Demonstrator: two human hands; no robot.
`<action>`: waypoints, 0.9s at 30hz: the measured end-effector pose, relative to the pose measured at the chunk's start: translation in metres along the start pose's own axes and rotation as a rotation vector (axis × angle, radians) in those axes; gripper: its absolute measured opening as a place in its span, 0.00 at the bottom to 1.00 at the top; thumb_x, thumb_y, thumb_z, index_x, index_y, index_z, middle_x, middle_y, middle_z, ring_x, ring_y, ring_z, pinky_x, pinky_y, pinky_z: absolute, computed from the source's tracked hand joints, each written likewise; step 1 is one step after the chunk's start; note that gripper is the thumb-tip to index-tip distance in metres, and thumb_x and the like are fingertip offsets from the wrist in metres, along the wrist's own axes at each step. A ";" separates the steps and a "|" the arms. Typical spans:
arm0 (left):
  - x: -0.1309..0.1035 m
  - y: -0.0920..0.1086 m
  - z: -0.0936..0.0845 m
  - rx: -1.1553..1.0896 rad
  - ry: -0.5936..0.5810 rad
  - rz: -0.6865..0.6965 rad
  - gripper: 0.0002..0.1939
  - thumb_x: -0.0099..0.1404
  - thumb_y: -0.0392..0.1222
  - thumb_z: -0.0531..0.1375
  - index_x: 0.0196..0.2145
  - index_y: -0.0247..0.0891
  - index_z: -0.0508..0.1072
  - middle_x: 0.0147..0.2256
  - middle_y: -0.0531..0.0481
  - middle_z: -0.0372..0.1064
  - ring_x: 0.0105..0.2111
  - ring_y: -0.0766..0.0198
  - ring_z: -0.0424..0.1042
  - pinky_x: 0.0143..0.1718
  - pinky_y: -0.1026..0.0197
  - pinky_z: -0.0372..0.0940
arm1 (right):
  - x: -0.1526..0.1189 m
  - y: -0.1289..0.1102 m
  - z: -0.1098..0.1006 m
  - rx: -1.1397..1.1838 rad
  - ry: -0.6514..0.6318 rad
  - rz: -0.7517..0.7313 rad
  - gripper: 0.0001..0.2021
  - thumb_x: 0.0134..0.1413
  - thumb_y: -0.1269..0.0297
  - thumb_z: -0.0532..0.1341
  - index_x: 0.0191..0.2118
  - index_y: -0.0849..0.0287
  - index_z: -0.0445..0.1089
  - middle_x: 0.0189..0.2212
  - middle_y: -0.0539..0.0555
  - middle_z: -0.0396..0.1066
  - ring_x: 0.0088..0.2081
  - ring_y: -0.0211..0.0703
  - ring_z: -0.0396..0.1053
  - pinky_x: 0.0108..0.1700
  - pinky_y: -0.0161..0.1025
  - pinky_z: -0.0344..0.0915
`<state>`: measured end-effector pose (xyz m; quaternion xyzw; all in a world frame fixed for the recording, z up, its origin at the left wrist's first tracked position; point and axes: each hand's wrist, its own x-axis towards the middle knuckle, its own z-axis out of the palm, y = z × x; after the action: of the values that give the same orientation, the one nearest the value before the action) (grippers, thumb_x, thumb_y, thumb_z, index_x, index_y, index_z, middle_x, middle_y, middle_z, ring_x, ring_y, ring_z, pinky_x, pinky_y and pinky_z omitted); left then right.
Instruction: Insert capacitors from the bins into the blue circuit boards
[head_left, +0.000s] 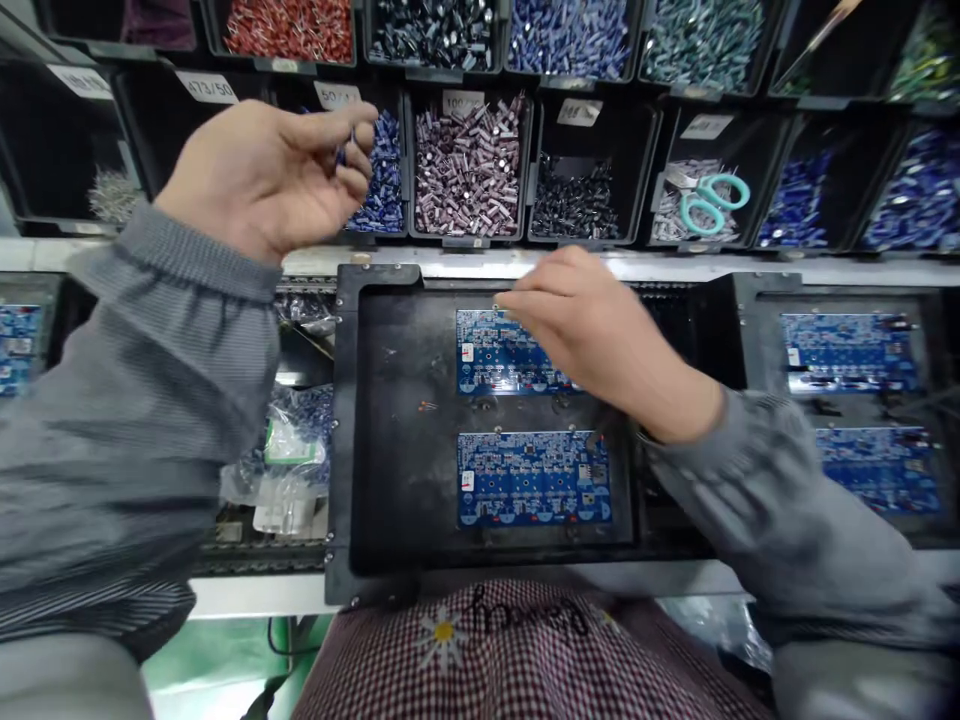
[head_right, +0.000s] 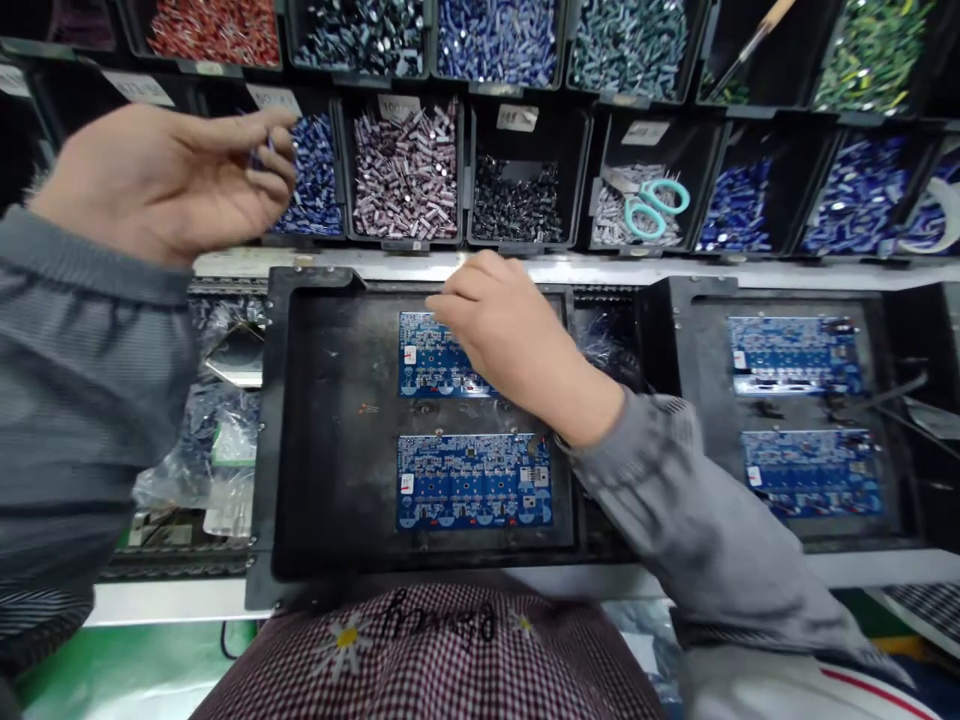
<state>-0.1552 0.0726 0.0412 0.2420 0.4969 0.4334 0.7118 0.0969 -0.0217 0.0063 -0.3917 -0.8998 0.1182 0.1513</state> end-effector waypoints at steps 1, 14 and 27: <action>-0.015 -0.006 0.001 -0.008 -0.056 -0.038 0.11 0.69 0.25 0.49 0.38 0.27 0.71 0.30 0.50 0.66 0.29 0.78 0.64 0.26 0.77 0.60 | -0.015 -0.010 -0.010 -0.023 -0.023 0.059 0.10 0.60 0.70 0.52 0.36 0.58 0.70 0.33 0.56 0.70 0.40 0.48 0.64 0.41 0.46 0.62; -0.147 -0.148 0.014 0.110 -0.313 -0.632 0.04 0.62 0.30 0.62 0.34 0.27 0.78 0.37 0.37 0.75 0.38 0.59 0.76 0.40 0.66 0.72 | -0.110 -0.072 0.022 0.172 0.271 0.415 0.08 0.56 0.73 0.56 0.37 0.56 0.71 0.36 0.53 0.74 0.39 0.44 0.71 0.43 0.45 0.69; -0.173 -0.176 0.006 0.242 -0.340 -0.420 0.06 0.65 0.36 0.60 0.36 0.30 0.76 0.32 0.45 0.73 0.29 0.71 0.72 0.32 0.70 0.68 | -0.134 -0.131 0.045 0.346 0.339 0.290 0.07 0.52 0.73 0.60 0.37 0.54 0.72 0.33 0.53 0.72 0.39 0.45 0.68 0.44 0.48 0.69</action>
<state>-0.1066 -0.1649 -0.0066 0.2860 0.4579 0.1676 0.8249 0.0793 -0.2125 -0.0164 -0.4990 -0.7626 0.2231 0.3459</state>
